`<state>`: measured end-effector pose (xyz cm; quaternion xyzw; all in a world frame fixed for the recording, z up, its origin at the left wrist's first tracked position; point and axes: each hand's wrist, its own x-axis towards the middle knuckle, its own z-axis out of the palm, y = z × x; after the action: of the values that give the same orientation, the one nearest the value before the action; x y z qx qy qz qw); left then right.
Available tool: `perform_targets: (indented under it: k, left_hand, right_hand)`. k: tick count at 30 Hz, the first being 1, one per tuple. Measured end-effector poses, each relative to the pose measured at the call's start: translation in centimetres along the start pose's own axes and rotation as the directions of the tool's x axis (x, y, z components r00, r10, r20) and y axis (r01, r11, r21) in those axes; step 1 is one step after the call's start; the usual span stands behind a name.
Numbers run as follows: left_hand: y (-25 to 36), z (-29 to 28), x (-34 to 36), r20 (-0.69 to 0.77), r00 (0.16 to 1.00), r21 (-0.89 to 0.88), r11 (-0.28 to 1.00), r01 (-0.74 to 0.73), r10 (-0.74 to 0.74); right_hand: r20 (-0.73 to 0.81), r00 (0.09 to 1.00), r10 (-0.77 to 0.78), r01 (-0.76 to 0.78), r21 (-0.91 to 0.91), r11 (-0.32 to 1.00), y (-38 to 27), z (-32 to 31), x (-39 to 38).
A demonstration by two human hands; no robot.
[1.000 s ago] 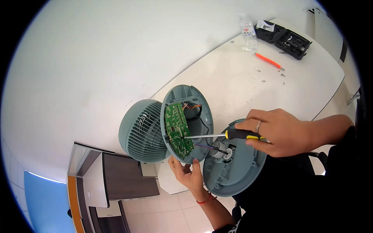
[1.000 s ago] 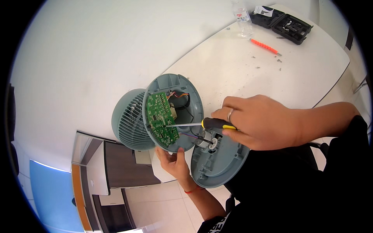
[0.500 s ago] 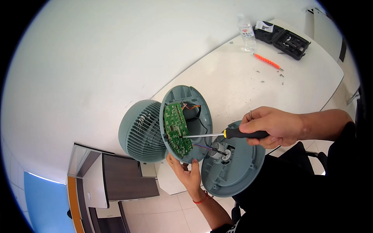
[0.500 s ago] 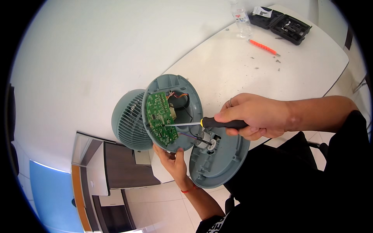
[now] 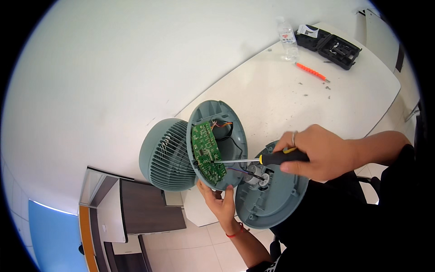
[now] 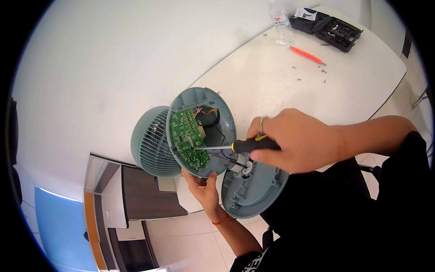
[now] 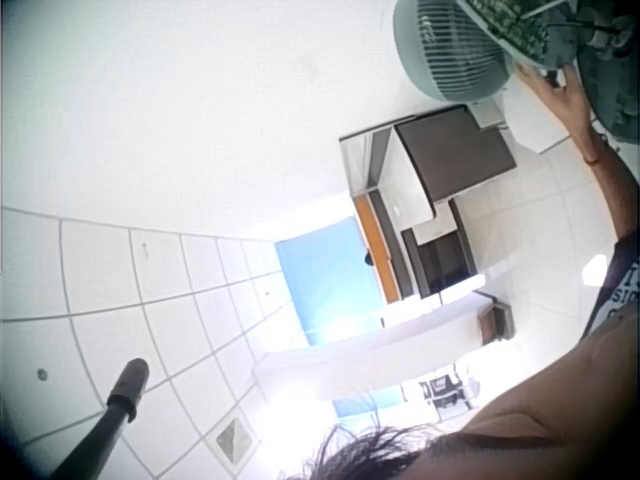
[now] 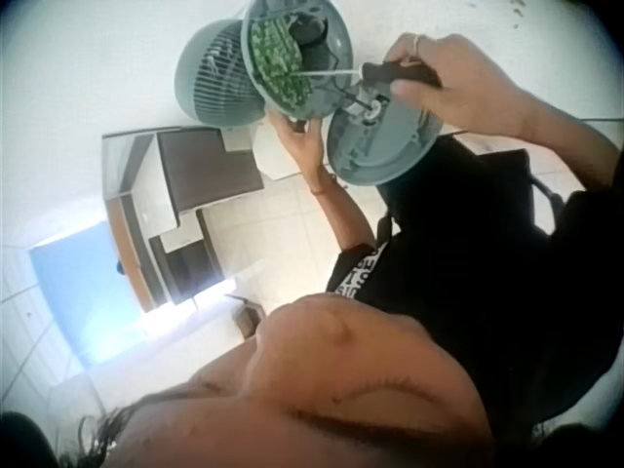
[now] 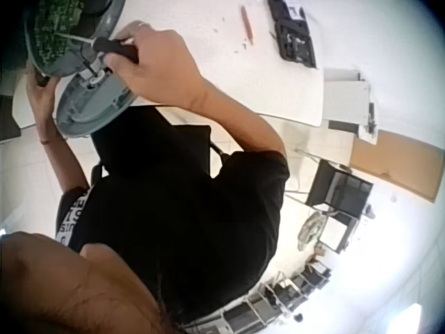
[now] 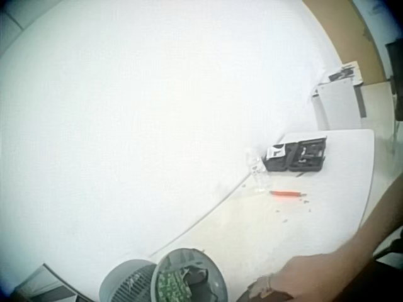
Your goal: The person disassembles a small fan, uses a screwdriver to remove screws from the housing and circuit board, and manipulates internal components. The person then handles small screws and appears to prepare for reassembly.
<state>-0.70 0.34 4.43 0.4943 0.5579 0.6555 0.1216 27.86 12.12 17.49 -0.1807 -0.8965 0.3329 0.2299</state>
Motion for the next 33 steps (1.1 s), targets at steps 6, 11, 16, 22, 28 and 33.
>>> perform_targets:
  k: [6, 11, 16, 22, 28, 33]
  left_hand:
    - [-0.4, 0.8, 0.1, -0.013, 1.0, -0.052, 0.999, 0.014, -0.015]
    - [0.3, -0.4, 0.0, -0.004, 1.0, -0.023, 0.999, 0.025, -0.025]
    - [0.6, -0.5, -0.1, 0.0, 0.999, -0.042, 0.998, 0.039, -0.039]
    - [0.4, 0.5, 0.1, 0.012, 0.999, -0.093, 0.995, 0.047, -0.046]
    - [0.3, 0.1, 0.3, 0.017, 0.999, -0.088, 0.995, 0.053, -0.052]
    - [0.7, 0.5, 0.3, 0.036, 0.998, -0.082, 0.996, 0.047, -0.044]
  right_hand:
    - [0.446, 0.771, 0.455, -0.607, 0.732, 0.311, 0.2, -0.7, 0.3]
    - [0.227, 0.973, 0.046, -0.008, -0.168, 0.986, -0.8, -1.1, 0.0]
    - [0.037, 0.986, -0.165, 0.163, -0.472, 0.867, -0.8, 0.4, -0.6]
    - [0.284, 0.902, 0.324, -0.43, 0.534, 0.728, 0.8, -0.3, 1.0]
    - [0.356, 0.896, 0.264, -0.43, 0.555, 0.712, 0.6, -1.6, 1.2]
    - [0.162, 0.986, -0.026, 0.1, -0.465, 0.88, -2.6, -2.5, -0.5]
